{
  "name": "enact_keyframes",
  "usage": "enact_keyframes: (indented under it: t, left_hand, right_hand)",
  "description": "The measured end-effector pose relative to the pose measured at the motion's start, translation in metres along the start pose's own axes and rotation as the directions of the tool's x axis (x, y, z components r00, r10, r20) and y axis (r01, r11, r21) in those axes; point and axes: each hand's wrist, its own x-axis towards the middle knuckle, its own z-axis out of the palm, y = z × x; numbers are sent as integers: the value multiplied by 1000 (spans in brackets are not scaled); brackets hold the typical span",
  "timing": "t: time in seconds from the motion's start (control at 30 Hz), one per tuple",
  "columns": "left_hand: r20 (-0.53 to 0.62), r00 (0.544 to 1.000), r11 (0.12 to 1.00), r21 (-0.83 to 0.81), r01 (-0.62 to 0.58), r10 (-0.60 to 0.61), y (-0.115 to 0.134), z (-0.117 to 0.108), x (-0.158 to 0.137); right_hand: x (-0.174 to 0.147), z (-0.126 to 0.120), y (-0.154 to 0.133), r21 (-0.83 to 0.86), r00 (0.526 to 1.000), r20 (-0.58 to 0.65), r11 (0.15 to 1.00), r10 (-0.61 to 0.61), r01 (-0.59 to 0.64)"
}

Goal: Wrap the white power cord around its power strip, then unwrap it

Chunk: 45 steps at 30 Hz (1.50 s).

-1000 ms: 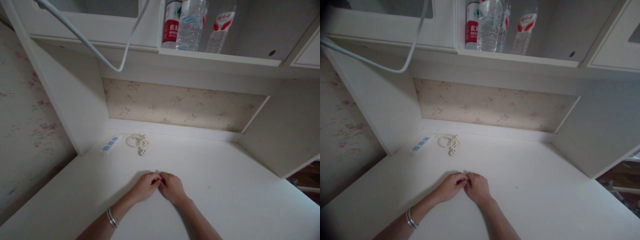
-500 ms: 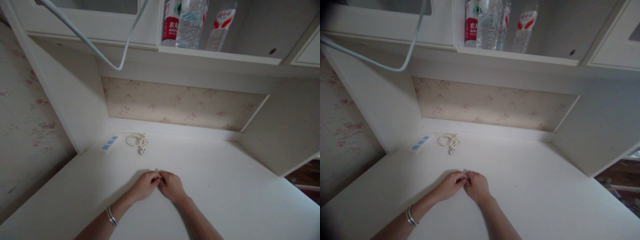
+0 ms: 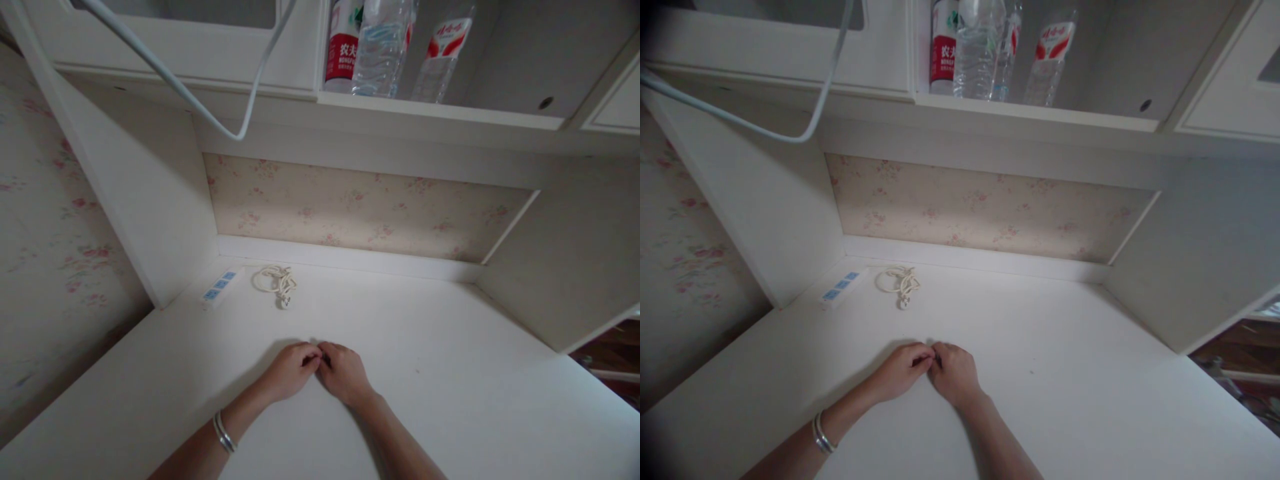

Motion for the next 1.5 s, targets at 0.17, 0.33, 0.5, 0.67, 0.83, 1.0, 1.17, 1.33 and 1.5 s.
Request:
enact_keyframes:
  t: [0.17, 0.33, 0.5, 0.67, 0.83, 1.0, 1.17, 1.33, 1.5]
  left_hand:
    - [-9, 1000, 999, -51, -7, 6, -3, 1, 0]
    - [-145, 989, 970, -243, -5, -31, -8, 3, 3]
    - [-370, 918, 946, -324, 15, -142, -18, -4, 7]
    - [-572, 786, 940, -339, 32, -233, -32, -20, 7]
    - [-646, 707, 934, -354, 54, -286, -43, -26, 10]
    - [-637, 715, 941, -328, 89, -290, -52, -25, 15]
    - [-630, 722, 944, -314, 102, -288, -58, -24, 15]
    - [-574, 786, 949, -310, 50, -229, -51, -21, 13]
    - [-413, 901, 961, -275, 15, -132, -40, -13, 10]
  right_hand:
    - [1, 1, 2, 53, 1000, 5, 998, 17, -18]
    - [18, -5, -4, 212, 996, -22, 974, 92, -85]
    - [54, -1, -26, 257, 988, -83, 960, 133, -108]
    - [93, 15, -52, 184, 963, -88, 954, 256, -237]
    - [123, 30, -67, 157, 943, -119, 943, 312, -292]
    - [129, 34, -67, 198, 942, -171, 947, 288, -254]
    - [104, 28, -50, 528, 927, -245, 841, 284, -118]
    - [62, 15, -31, 837, 921, -205, 547, 332, -11]
    - [30, 9, -23, 951, 925, -169, 303, 340, 62]
